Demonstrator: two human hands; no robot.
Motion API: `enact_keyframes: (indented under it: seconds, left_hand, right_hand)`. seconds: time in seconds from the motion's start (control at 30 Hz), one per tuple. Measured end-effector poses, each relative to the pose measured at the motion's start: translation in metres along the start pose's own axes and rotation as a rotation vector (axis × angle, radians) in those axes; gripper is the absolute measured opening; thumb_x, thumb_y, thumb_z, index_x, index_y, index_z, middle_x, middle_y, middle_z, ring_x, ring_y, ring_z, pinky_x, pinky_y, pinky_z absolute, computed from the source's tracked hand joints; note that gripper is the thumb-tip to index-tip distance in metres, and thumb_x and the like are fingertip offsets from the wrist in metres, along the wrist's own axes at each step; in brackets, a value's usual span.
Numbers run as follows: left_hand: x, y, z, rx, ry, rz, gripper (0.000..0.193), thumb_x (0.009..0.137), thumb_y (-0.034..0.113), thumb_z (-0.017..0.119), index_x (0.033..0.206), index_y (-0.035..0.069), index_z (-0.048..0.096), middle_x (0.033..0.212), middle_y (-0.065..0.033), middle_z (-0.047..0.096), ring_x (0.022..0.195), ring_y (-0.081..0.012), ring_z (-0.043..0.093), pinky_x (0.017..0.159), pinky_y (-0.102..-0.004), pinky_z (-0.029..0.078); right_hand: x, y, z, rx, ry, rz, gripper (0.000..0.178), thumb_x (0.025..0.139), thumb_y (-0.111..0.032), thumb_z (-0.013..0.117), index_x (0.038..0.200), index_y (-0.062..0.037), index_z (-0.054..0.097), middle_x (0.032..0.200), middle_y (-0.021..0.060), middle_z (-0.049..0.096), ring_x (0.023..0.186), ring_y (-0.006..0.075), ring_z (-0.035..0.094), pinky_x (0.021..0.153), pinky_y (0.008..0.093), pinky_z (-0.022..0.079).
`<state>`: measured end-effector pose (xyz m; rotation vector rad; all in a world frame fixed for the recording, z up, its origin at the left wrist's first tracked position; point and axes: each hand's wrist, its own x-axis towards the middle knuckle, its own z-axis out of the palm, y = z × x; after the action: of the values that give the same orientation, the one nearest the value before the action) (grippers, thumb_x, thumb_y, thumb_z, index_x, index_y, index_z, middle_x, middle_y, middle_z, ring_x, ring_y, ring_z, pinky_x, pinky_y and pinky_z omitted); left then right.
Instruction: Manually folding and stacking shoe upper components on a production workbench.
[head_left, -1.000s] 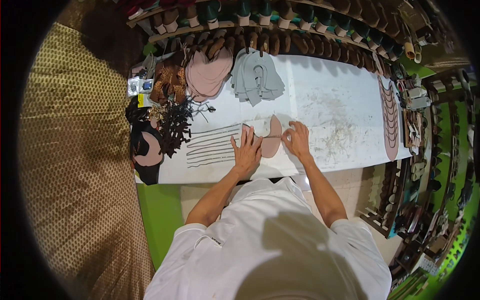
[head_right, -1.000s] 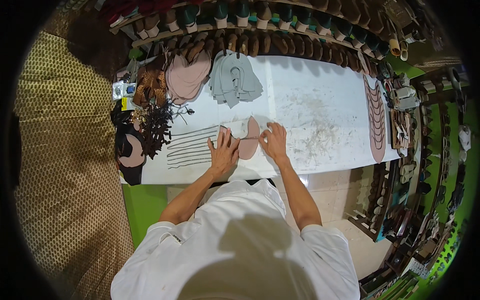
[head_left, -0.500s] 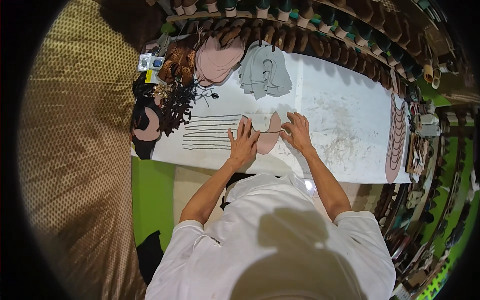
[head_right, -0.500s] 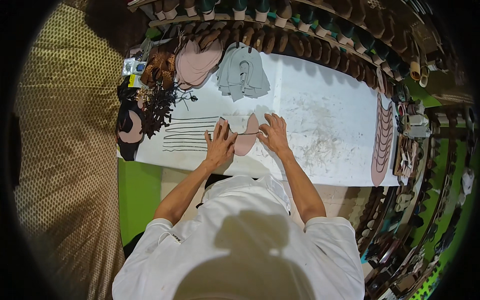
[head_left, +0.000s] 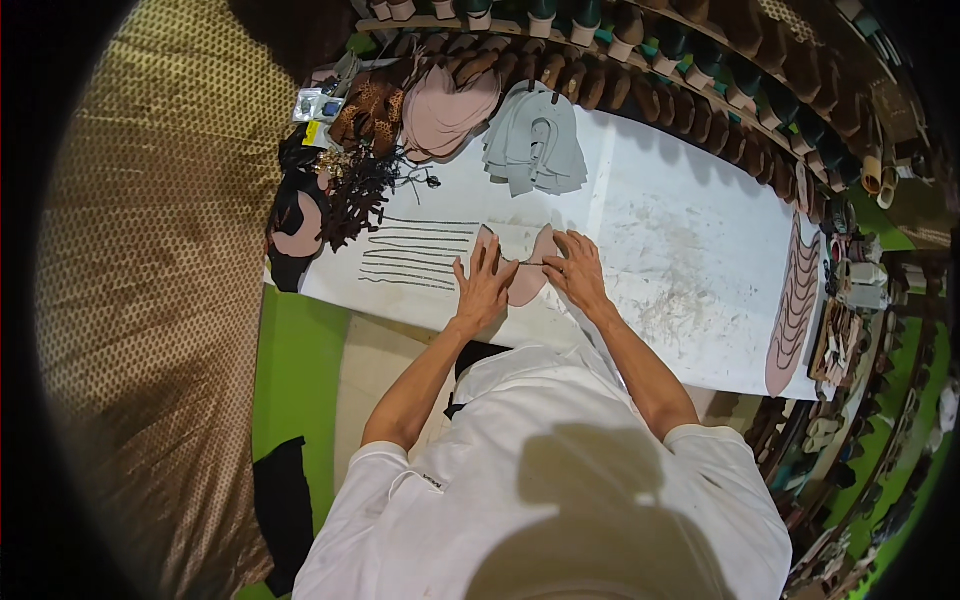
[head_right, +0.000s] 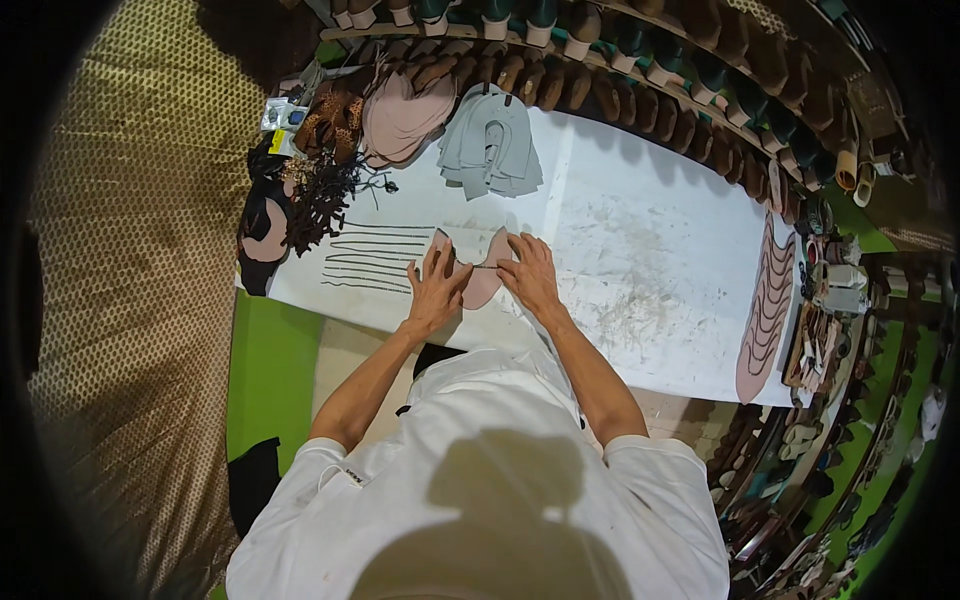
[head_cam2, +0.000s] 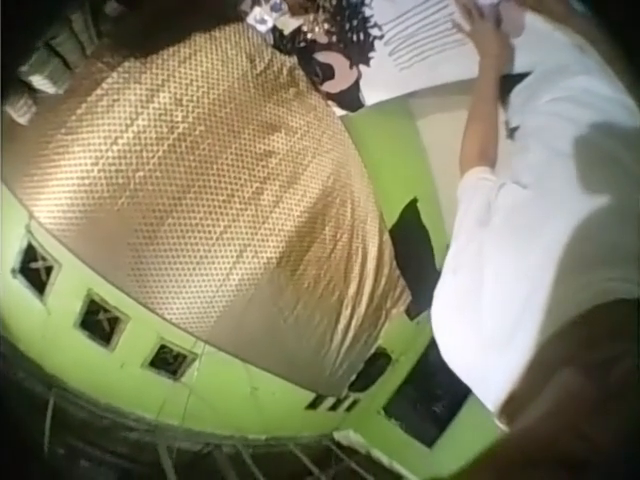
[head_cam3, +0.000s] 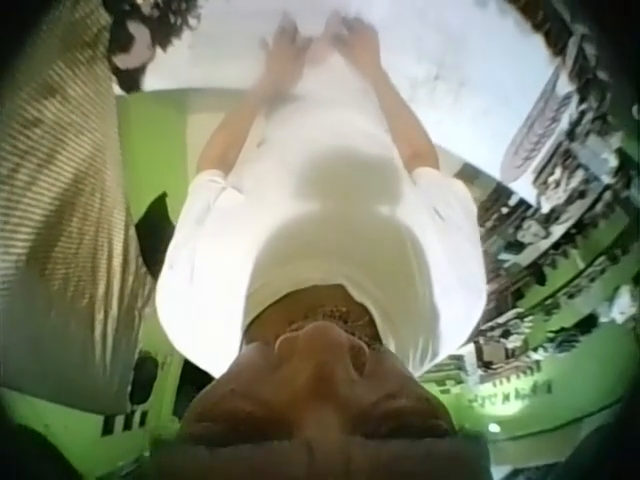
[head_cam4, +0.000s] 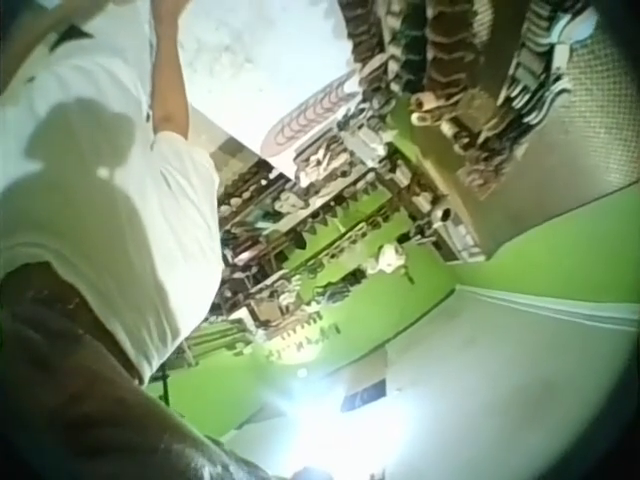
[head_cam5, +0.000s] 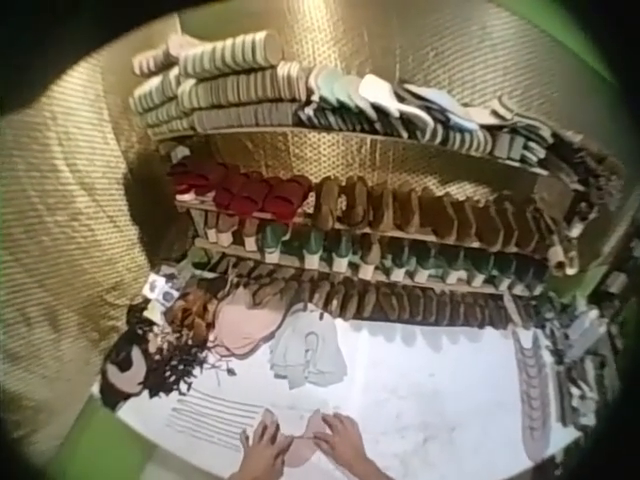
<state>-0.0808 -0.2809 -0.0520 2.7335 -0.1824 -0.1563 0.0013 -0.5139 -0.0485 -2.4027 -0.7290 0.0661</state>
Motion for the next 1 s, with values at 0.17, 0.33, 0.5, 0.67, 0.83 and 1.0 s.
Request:
enact_keyframes:
  seconds: [0.17, 0.33, 0.5, 0.67, 0.83, 1.0]
  left_hand:
    - [-0.003, 0.007, 0.002, 0.001, 0.023, -0.034, 0.066, 0.084, 0.009, 0.070, 0.146, 0.028, 0.058, 0.175, -0.0154, 0.014, 0.159, -0.0409, 0.011, 0.114, -0.0792, 0.010]
    - [-0.004, 0.007, 0.007, -0.020, 0.017, -0.071, 0.064, 0.087, 0.009, 0.067, 0.147, 0.028, 0.058, 0.175, -0.0137, 0.015, 0.159, -0.0410, 0.013, 0.114, -0.0797, 0.011]
    - [-0.006, 0.006, 0.011, -0.021, 0.019, -0.082, 0.063, 0.089, 0.010, 0.065, 0.148, 0.028, 0.057, 0.175, -0.0132, 0.015, 0.159, -0.0407, 0.013, 0.113, -0.0800, 0.012]
    - [-0.005, 0.006, 0.010, 0.001, 0.008, -0.078, 0.063, 0.089, 0.010, 0.064, 0.149, 0.028, 0.056, 0.175, -0.0132, 0.015, 0.159, -0.0403, 0.014, 0.114, -0.0796, 0.012]
    - [-0.004, 0.009, 0.007, 0.077, 0.034, -0.022, 0.060, 0.087, 0.012, 0.069, 0.145, 0.023, 0.058, 0.173, -0.0134, 0.019, 0.158, -0.0395, 0.017, 0.113, -0.0785, 0.015]
    - [0.009, 0.017, -0.006, 0.126, -0.012, 0.026, 0.054, 0.086, 0.013, 0.071, 0.139, 0.017, 0.061, 0.172, -0.0139, 0.022, 0.156, -0.0397, 0.021, 0.113, -0.0781, 0.016]
  right_hand:
    - [0.007, 0.005, 0.004, -0.033, -0.058, -0.053, 0.016, 0.085, -0.021, 0.079, 0.098, -0.0127, 0.083, 0.144, 0.0118, 0.059, 0.141, 0.0356, 0.044, 0.120, 0.0513, 0.031]
    - [0.018, 0.008, 0.005, -0.030, -0.058, -0.126, 0.009, 0.082, -0.014, 0.075, 0.084, -0.0059, 0.077, 0.142, 0.0125, 0.060, 0.140, 0.0374, 0.046, 0.121, 0.0553, 0.029]
    - [0.028, 0.010, 0.002, 0.026, -0.092, -0.065, 0.010, 0.079, -0.016, 0.076, 0.083, -0.0059, 0.077, 0.142, 0.0117, 0.060, 0.142, 0.0371, 0.044, 0.122, 0.0565, 0.025]
    - [0.032, 0.012, 0.002, 0.052, -0.111, -0.037, 0.009, 0.077, -0.014, 0.075, 0.080, -0.0049, 0.076, 0.143, 0.0136, 0.059, 0.143, 0.0394, 0.042, 0.124, 0.0615, 0.021]
    - [0.034, 0.015, 0.006, 0.006, -0.122, -0.040, 0.010, 0.077, -0.017, 0.077, 0.081, -0.0089, 0.079, 0.144, 0.0117, 0.058, 0.145, 0.0405, 0.039, 0.123, 0.0614, 0.020]
    - [0.035, 0.019, 0.008, 0.014, -0.112, -0.022, 0.010, 0.077, -0.018, 0.077, 0.081, -0.0096, 0.080, 0.144, 0.0118, 0.058, 0.145, 0.0409, 0.039, 0.123, 0.0613, 0.019]
